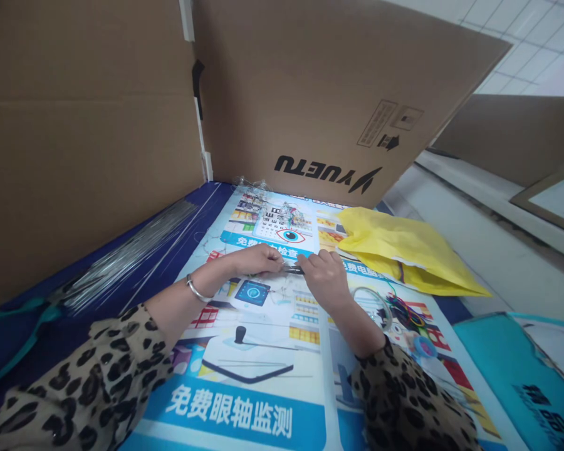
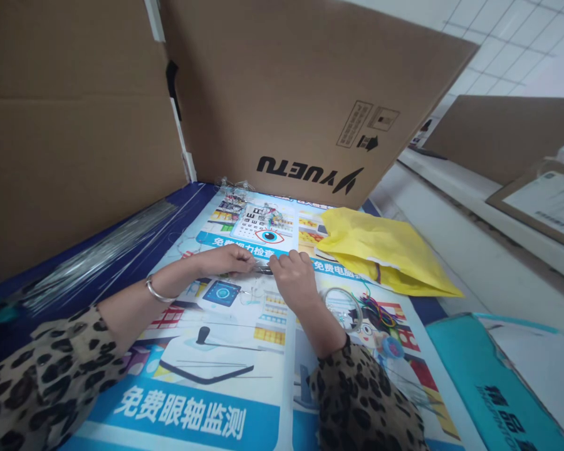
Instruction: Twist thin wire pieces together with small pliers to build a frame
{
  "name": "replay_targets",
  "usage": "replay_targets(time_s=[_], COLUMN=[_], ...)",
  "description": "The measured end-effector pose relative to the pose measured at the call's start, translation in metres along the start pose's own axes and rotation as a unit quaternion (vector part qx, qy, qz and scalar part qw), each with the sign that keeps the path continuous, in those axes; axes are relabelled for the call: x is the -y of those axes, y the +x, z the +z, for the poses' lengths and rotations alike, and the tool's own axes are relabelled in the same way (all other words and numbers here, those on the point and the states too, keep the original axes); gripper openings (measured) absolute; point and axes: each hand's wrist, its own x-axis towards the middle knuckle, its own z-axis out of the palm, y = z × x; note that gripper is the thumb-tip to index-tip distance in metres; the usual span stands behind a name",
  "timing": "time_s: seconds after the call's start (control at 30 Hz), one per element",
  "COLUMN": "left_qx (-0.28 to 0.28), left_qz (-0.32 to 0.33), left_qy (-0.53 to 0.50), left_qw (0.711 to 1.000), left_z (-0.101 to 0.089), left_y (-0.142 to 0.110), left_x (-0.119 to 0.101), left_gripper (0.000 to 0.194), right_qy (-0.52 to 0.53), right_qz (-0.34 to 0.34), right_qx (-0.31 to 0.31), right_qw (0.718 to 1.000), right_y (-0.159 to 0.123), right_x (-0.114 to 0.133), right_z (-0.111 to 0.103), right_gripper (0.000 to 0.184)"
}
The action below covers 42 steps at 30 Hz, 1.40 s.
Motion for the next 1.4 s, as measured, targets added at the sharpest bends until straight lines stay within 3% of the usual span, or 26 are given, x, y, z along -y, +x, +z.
replay_targets(time_s=[0.27,0.67,0.93,1.4], left_qx=[-0.008,-0.009,-0.007,-0.001], left_qz=[-0.004,0.002,-0.008,-0.001], left_qy=[0.01,0.009,0.018,0.034], left_qw=[1.0,1.0,1.0,0.999], left_z=[0.0,0.001,0.0,0.001], left_y=[0.0,0.0,0.0,-0.001], left_x=[-0.001,0.002,0.0,0.001], left_gripper=[0.019,0.019,0.019,0.017], right_qy=[0.002,0.024,0.017,-0.009], right_qz=[0.03,-0.043,0.017,-0.018], right_qx=[-0.002,-0.007,-0.012,-0.001], right_qw=[1.0,0.999,1.0,1.0], right_y=[-0.002,0.0,-0.003,-0.002], right_x=[-0.006,0.002,-0.009,0.001], right_z=[-0.002,-0.001,-0.001,-0.003], right_gripper=[0.024,0.025,0.026,0.026])
